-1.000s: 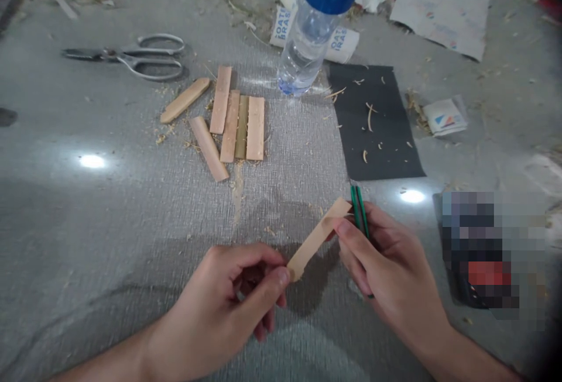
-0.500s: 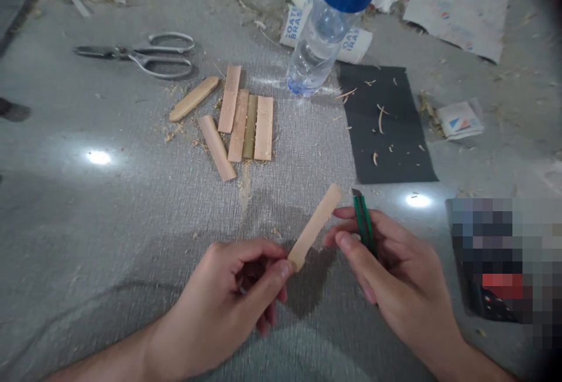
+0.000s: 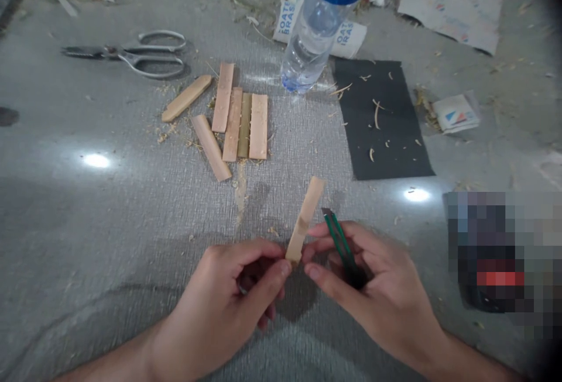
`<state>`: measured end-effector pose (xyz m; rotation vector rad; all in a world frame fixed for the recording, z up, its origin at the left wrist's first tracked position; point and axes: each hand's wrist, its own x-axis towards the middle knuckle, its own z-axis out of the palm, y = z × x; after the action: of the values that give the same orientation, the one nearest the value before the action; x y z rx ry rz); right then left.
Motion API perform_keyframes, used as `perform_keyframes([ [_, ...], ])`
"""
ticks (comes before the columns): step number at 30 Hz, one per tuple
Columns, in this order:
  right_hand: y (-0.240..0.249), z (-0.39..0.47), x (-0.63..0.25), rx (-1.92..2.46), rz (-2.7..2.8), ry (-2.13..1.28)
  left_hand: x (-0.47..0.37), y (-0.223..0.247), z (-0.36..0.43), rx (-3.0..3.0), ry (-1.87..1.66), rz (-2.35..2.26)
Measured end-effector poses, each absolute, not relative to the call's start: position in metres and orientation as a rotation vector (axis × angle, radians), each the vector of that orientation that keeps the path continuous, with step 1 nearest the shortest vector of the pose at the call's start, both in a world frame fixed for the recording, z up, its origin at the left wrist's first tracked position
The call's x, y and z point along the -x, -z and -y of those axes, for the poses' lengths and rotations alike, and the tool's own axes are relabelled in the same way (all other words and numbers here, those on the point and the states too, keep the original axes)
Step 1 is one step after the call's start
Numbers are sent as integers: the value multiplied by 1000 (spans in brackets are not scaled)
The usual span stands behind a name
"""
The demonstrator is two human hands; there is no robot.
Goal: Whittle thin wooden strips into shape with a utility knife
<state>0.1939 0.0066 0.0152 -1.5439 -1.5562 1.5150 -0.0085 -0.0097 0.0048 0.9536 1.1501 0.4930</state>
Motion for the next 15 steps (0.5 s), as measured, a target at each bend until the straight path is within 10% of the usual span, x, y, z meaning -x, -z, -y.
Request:
perform_keyframes([
  [15, -14, -4, -199, 1577, 1628, -1554, 7, -2, 11, -1242, -513, -1202],
])
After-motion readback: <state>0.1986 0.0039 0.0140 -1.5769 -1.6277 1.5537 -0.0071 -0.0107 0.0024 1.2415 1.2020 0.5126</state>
